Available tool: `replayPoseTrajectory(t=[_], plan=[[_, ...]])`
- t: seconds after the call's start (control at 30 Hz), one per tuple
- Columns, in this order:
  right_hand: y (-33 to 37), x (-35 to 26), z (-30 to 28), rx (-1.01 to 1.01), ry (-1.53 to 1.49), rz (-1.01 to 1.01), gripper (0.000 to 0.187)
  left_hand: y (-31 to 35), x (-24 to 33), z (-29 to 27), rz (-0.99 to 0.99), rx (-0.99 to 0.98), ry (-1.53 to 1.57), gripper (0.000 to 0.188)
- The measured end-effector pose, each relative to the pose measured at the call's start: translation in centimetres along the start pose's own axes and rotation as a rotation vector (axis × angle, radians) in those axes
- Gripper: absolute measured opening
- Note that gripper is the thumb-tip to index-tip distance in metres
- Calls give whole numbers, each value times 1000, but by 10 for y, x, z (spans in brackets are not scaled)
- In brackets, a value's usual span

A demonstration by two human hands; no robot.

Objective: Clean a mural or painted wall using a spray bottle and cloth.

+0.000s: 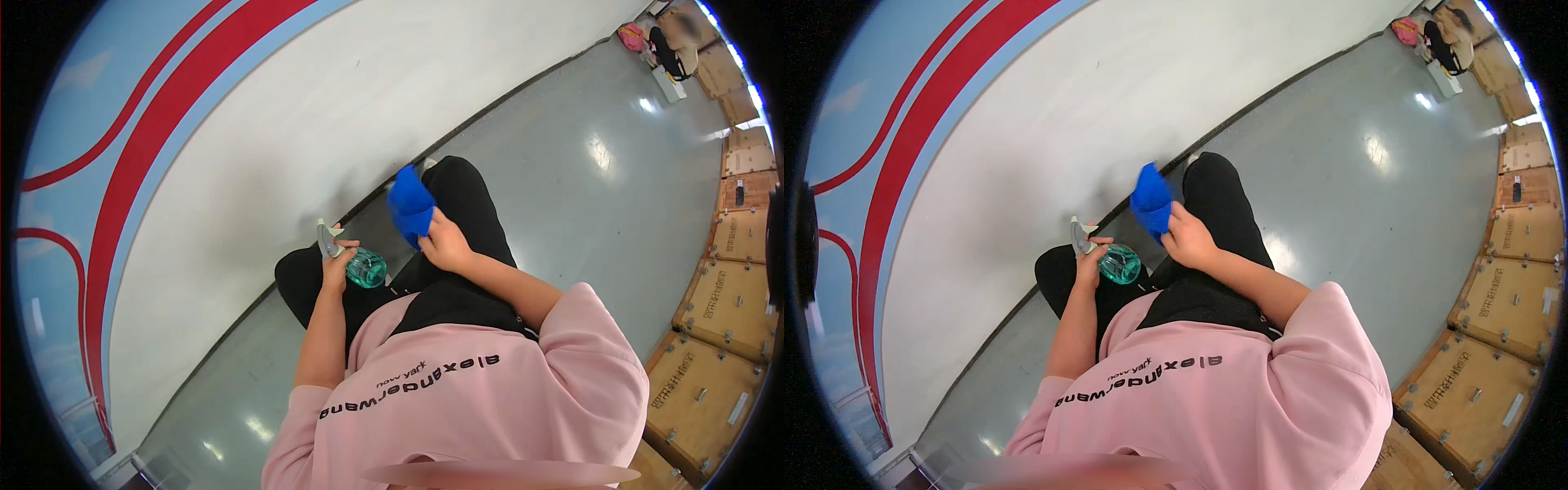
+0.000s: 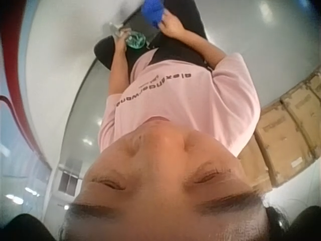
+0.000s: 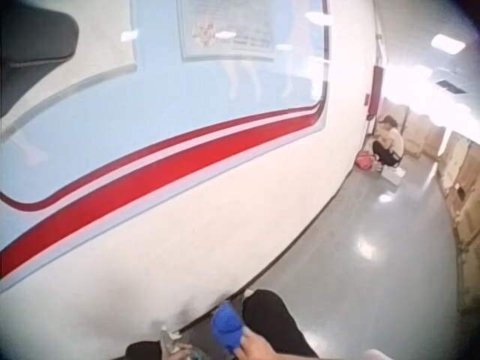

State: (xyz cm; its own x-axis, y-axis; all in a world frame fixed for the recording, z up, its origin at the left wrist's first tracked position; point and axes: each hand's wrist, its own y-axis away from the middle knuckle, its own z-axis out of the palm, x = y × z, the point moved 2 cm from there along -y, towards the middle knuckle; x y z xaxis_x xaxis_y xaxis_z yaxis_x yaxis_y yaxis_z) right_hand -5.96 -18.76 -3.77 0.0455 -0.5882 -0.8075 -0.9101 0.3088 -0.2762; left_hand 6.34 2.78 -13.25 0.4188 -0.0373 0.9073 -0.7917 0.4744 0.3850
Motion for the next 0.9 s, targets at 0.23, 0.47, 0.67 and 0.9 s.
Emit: replayPoseTrajectory(t=[0.23,0.47,0.67,0.9], plan=[[6,9,11,-217,20,-89,25,-4,-4,-2,85,13,-32,64],[9,14,8,-164,127,-144,24,2,6,10,69,21,-16,68],[5,16,10,-186,152,-130,25,27,45,38,262,-177,-210,63],[2,-2,9,-665,-492,294,34,59,91,75,156,-585,-401,63]])
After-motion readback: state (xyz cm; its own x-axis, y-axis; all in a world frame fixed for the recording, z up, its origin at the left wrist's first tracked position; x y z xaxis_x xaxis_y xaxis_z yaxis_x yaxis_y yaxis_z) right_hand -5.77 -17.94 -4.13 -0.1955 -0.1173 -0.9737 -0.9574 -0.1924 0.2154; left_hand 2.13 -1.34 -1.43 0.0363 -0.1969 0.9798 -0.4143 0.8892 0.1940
